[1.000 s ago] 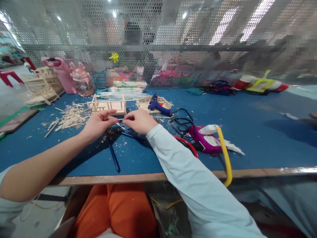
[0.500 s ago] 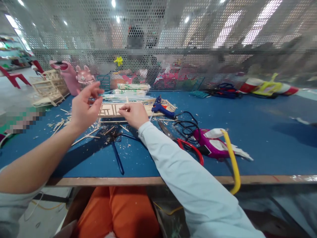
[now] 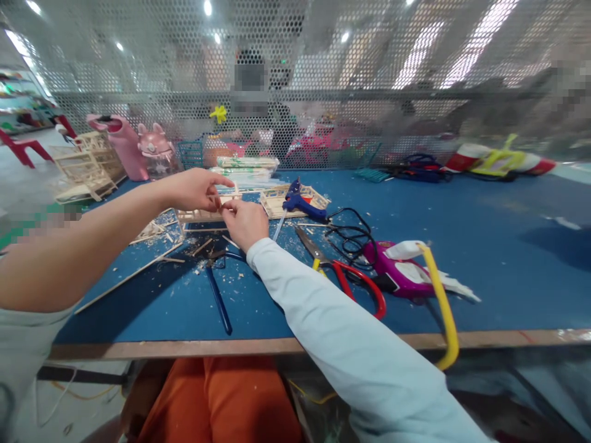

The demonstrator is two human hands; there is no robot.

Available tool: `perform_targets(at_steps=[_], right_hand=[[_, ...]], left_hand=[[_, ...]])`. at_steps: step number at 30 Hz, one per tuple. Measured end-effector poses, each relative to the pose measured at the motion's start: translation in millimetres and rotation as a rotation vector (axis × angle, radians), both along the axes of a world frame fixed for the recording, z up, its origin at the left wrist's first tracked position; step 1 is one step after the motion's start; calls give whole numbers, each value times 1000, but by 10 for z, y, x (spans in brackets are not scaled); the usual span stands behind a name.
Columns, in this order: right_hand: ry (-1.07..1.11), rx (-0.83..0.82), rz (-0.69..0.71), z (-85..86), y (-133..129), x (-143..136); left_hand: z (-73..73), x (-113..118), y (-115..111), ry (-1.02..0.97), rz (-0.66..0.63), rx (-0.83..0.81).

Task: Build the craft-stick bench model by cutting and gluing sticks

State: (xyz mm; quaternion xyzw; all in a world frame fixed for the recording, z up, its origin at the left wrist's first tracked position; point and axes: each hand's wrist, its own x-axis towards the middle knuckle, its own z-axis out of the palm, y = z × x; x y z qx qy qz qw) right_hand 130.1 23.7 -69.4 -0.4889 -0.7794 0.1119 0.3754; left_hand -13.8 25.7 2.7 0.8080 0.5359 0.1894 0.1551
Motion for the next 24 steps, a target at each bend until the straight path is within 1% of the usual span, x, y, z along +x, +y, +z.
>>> perform_targets(at_steps=[4, 7, 13, 19, 21, 24], right_hand=[[-23, 10, -29, -5, -16, -13], [-37, 16, -41, -8, -21, -18], [-49, 27, -15, -17, -16, -2], [-46, 57, -9, -31, -9, -3], [-37, 48, -6, -22, -11, -11], [-42, 35, -25, 0, -19, -18]], left_hand=[[-29, -10, -30, -181, -20, 62], [-45, -9, -42, -260, -19, 99], [-45, 0, -36, -248, 36, 67], [-26, 23, -49, -376, 70, -4], [-29, 24, -50, -357, 70, 11], [-28, -4, -54, -276, 52, 30]])
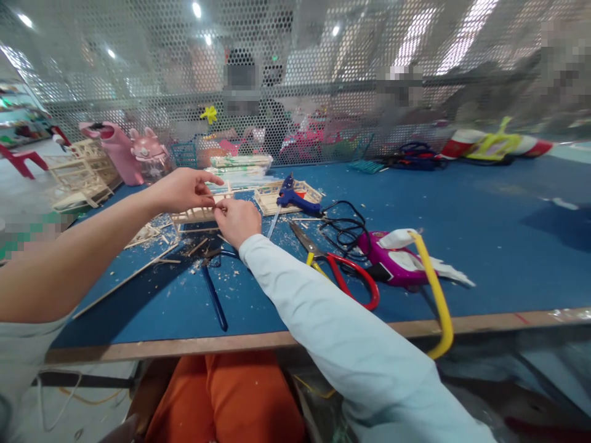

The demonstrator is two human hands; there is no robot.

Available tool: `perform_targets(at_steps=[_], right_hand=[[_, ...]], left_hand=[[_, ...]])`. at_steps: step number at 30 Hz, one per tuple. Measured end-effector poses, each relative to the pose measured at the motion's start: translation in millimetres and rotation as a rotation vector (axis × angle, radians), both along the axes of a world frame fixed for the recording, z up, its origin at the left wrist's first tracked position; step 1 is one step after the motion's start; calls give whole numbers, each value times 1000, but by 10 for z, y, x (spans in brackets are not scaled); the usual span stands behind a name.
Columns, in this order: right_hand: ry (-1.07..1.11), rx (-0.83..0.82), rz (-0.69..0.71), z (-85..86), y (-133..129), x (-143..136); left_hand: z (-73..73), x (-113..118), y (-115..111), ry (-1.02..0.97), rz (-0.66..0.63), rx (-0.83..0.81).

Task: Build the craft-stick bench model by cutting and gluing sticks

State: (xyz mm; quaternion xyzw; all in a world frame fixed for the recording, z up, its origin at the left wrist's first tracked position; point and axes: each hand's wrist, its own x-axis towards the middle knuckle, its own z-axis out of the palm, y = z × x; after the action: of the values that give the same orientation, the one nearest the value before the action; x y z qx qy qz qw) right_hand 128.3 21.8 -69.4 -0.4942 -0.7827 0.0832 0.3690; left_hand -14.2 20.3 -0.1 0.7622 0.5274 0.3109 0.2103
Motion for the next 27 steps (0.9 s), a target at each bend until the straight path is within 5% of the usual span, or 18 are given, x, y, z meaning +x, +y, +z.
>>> perform_targets(at_steps=[9, 12, 14, 16, 20, 27], right_hand=[[0, -9, -10, 4, -4, -7], [24, 5, 5, -1, -2, 6], [66, 38, 60, -3, -17, 25], [108, 86, 163, -9, -54, 41], [145, 153, 330, -29, -193, 29], [-58, 91, 397, 273, -138, 232]], left_hand=[[116, -223, -71, -22, -17, -81], [49, -208, -225, -100, 22, 204], [-82, -148, -380, -203, 155, 465], [-253, -62, -541, -282, 273, 559], [-519, 84, -727, -405, 283, 393], [-590, -4, -708, -567, 316, 220]])
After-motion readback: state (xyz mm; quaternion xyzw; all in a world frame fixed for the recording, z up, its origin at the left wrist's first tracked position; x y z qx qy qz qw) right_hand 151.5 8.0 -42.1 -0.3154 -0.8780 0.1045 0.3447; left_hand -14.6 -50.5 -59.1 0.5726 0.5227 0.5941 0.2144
